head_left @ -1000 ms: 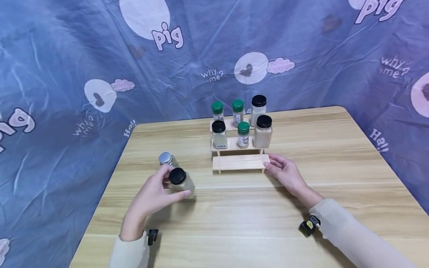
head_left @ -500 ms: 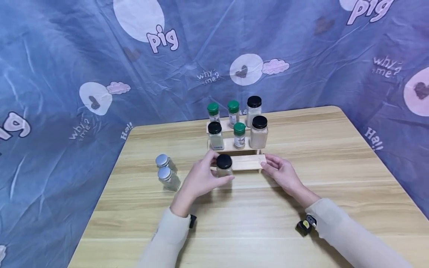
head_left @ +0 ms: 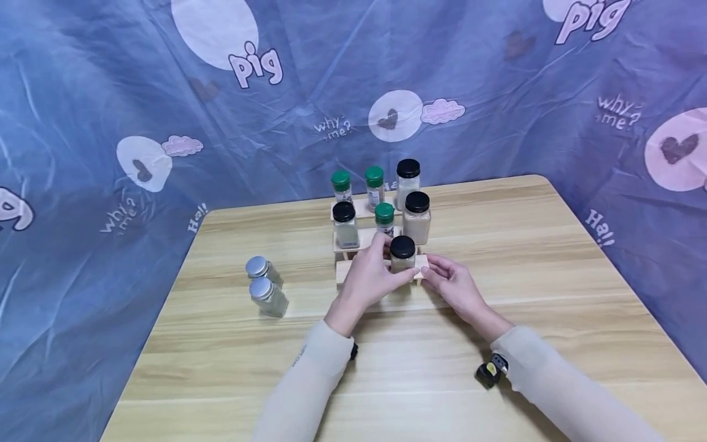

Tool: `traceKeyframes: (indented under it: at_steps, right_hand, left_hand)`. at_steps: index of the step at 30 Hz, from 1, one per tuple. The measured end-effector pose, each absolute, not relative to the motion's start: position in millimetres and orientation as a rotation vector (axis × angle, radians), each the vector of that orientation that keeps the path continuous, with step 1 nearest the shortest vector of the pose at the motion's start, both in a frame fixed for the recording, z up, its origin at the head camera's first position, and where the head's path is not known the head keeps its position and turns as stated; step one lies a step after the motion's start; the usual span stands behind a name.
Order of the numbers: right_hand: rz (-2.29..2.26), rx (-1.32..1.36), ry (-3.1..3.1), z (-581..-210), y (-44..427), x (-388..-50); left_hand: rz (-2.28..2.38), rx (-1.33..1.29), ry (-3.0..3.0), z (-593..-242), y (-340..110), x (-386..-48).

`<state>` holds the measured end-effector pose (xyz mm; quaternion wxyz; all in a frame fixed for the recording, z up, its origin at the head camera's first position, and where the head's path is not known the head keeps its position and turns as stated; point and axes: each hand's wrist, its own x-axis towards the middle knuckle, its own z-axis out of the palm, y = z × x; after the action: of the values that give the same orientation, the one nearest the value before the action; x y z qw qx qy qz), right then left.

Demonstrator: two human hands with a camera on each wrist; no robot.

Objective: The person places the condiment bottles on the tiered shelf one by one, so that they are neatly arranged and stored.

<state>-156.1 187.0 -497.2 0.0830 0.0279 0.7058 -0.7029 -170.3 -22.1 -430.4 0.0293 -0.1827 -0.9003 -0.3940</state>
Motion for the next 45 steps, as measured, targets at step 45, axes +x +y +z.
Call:
traceKeyframes:
  at_steps: [45]
  right_hand:
    - [-2.11, 0.057, 2.111, -495.7, 186.5, -153.2]
  left_hand:
    - [-1.045, -0.542, -2.779, -426.4, -17.5, -161.4]
